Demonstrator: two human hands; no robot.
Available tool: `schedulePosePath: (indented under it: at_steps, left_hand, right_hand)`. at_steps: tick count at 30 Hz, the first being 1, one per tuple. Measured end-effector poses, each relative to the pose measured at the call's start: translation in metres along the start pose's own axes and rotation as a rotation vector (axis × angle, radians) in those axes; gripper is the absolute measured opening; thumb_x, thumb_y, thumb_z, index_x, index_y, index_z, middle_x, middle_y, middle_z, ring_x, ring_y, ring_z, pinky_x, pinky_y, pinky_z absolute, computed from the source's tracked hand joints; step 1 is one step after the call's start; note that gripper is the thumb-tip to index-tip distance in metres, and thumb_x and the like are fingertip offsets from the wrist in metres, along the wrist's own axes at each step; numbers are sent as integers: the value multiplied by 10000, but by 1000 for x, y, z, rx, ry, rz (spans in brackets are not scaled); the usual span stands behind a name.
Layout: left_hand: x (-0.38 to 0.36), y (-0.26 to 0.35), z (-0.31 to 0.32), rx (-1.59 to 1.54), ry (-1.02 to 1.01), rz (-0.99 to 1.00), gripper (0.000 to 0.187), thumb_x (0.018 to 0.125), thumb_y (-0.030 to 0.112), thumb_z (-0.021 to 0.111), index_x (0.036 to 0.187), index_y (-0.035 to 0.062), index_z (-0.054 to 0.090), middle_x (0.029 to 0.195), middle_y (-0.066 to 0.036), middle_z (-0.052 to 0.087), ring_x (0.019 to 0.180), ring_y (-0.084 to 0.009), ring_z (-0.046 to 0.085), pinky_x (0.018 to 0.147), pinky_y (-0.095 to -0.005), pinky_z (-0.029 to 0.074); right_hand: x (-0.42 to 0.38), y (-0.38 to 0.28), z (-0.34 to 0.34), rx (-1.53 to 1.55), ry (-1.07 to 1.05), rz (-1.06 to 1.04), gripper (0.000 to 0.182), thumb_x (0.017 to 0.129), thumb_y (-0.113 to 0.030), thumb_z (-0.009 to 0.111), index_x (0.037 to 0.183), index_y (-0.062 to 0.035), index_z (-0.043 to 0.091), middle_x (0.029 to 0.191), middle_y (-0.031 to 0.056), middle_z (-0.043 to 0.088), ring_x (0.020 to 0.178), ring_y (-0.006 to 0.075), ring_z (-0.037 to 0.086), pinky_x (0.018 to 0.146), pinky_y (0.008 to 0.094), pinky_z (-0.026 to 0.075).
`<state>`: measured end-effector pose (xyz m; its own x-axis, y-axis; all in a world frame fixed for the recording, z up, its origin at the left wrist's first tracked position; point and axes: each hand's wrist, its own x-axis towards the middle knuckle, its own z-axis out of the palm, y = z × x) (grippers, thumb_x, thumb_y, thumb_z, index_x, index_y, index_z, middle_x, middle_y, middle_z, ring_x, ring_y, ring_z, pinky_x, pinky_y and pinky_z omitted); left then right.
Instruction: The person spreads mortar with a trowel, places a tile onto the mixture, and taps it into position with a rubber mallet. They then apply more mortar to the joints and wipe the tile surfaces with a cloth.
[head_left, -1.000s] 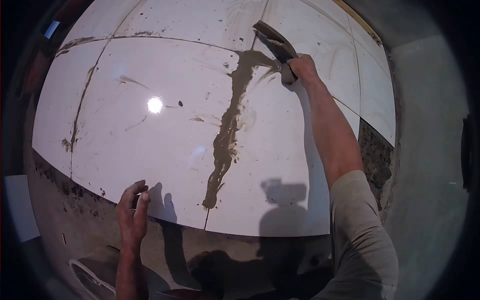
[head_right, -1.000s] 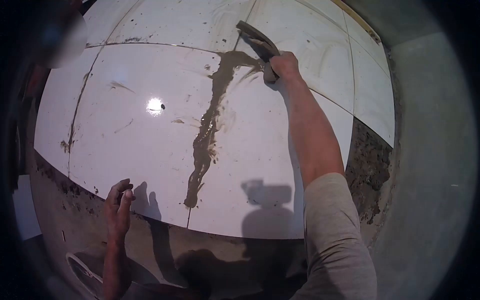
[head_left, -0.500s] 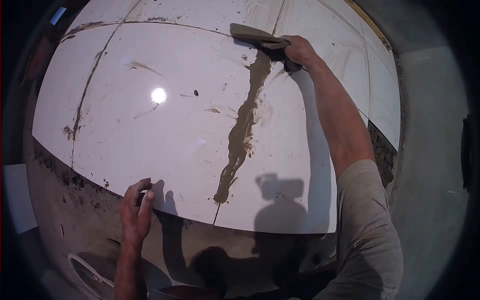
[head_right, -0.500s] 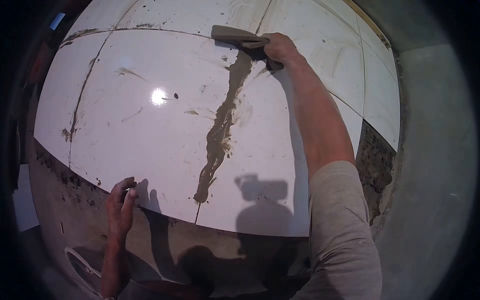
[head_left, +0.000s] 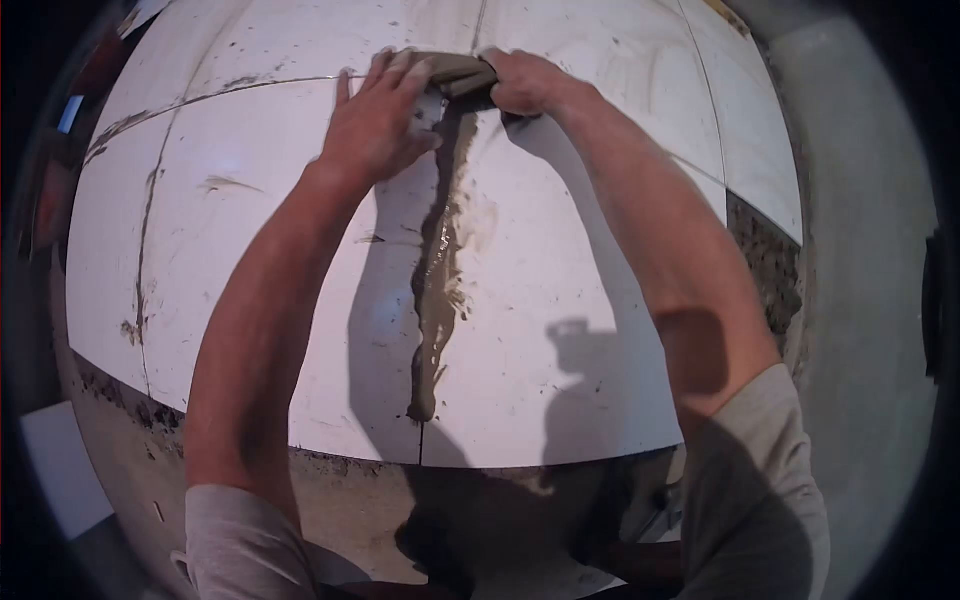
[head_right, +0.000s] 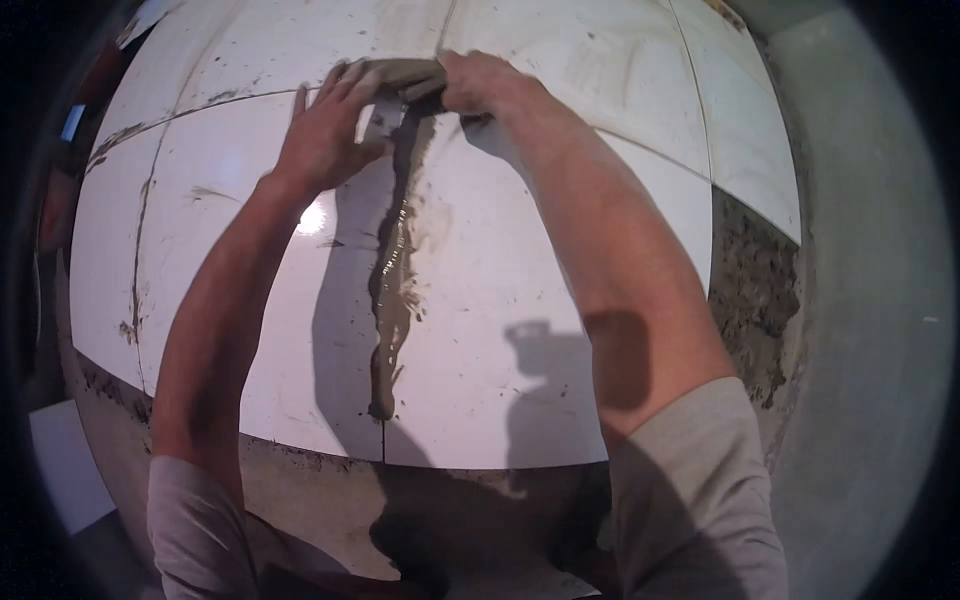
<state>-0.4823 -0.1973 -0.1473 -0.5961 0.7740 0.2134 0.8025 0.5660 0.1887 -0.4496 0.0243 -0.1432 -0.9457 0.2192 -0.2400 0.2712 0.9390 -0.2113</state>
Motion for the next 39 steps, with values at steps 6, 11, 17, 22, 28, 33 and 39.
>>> schedulePosePath:
  at_steps: [6,11,17,22,28,33,39]
  left_hand:
    - [68,-1,34,63,-11,14,688,801,319,703,1414,203,413,1417,-110,459,1335,-290,394,1098,-456,302]
    - [84,-21,47,-132,-106,117,475,867,306,617,1326,235,514,1236,-109,598,1119,-262,589,941,-376,464]
    - [96,-30,42,-132,-206,130,336,885,286,577,1202,184,628,1015,-101,688,916,-265,665,826,-381,513]
    - [89,-14,30,-151,-268,-19,322,894,289,561,1152,114,640,1014,-145,677,944,-300,644,838,-386,491]
    - [71,-8,22,-73,-357,-23,303,887,283,575,1126,112,649,1008,-139,677,943,-313,638,835,-399,488]
    - [52,-5,13,-176,-357,-45,282,878,261,583,1095,97,658,960,-142,678,908,-322,642,810,-402,493]
    - [15,-1,17,-151,-274,8,259,875,258,580,1042,82,670,951,-168,670,908,-346,635,802,-414,492]
  right_hand:
    - [-25,9,-1,84,49,-22,454,763,-62,548,1216,-92,538,1020,186,653,982,327,623,860,417,485]
    - [-20,2,-2,22,18,25,387,789,-69,530,1170,-111,582,1023,153,660,977,283,634,837,391,499]
    - [-14,-6,-1,18,-1,105,301,795,-131,538,1043,-49,687,1022,148,680,972,287,653,845,389,518]
    - [-12,-7,3,-52,10,63,302,779,-133,554,1036,-42,685,1058,150,672,998,288,644,863,387,512]
    - [-30,-13,11,-47,10,58,306,784,-140,539,1038,-50,685,1047,147,674,997,294,642,853,391,516]
    - [-45,-24,15,-50,-13,45,272,783,-117,527,1019,-94,659,942,171,668,900,336,638,802,428,505]
    - [-73,-30,24,26,8,-64,266,765,-97,526,993,-74,662,917,192,663,892,357,633,798,430,504]
